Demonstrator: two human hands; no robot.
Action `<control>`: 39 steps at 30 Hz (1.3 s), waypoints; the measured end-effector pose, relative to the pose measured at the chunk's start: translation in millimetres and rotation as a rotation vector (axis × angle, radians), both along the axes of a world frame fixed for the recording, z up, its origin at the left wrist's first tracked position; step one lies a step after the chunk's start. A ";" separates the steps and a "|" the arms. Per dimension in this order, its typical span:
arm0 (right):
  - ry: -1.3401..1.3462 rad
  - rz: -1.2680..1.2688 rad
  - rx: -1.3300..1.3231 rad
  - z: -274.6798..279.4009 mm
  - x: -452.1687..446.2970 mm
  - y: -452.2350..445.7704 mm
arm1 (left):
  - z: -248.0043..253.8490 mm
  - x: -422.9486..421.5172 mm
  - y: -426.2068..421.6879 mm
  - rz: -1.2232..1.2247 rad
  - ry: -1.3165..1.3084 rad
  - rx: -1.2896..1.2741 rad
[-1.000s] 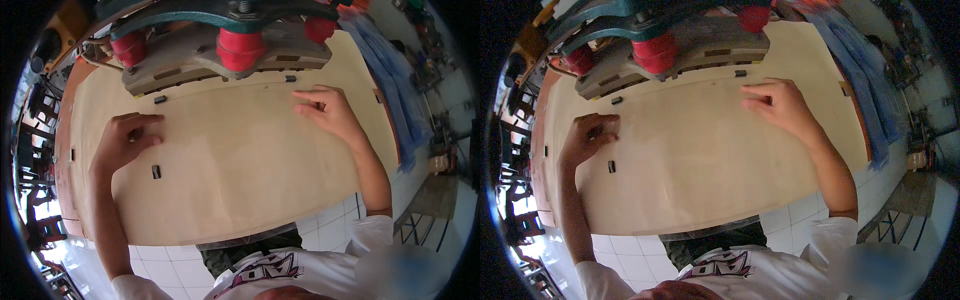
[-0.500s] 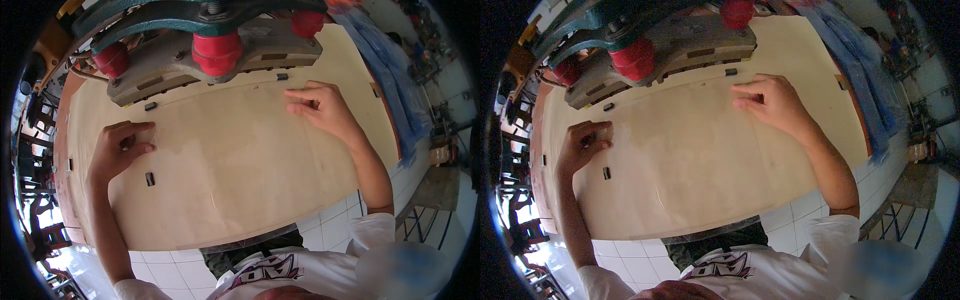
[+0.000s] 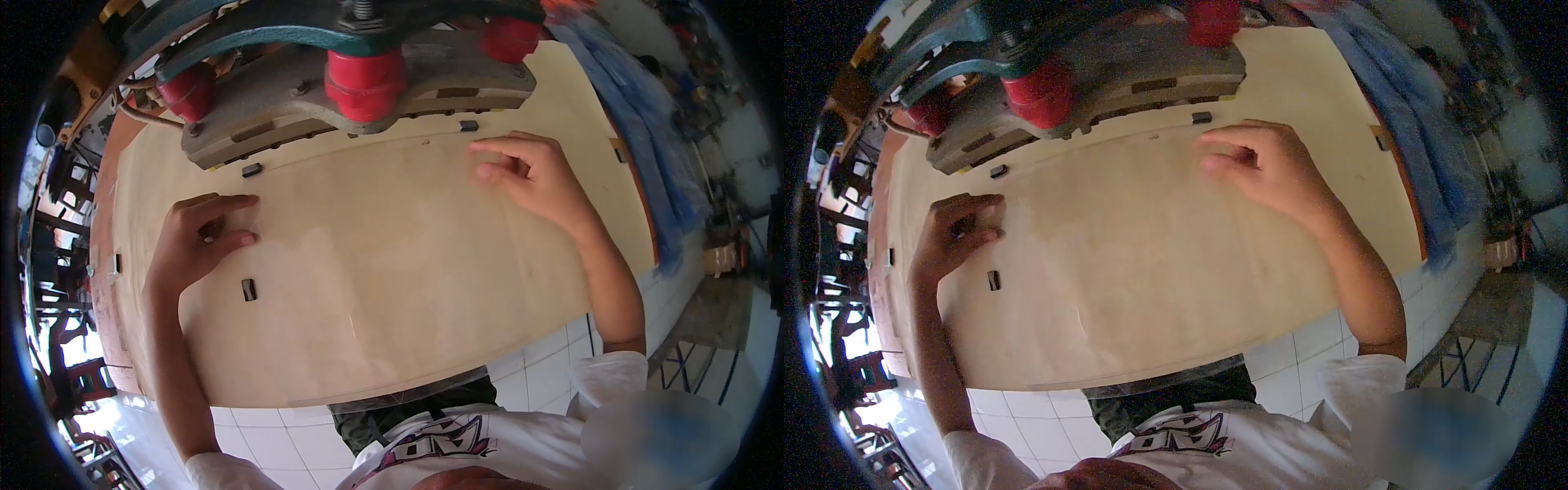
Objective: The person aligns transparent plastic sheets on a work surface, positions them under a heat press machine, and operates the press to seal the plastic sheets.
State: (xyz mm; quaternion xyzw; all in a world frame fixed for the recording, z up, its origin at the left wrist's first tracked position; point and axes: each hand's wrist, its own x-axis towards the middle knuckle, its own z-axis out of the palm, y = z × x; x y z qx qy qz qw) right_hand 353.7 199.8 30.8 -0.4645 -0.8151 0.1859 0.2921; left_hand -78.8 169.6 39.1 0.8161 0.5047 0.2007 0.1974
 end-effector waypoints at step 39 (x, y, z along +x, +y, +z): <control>-0.031 -0.017 -0.094 1.6 2.8 1.9 | 1.6 -6.3 2.0 -0.106 0.095 0.067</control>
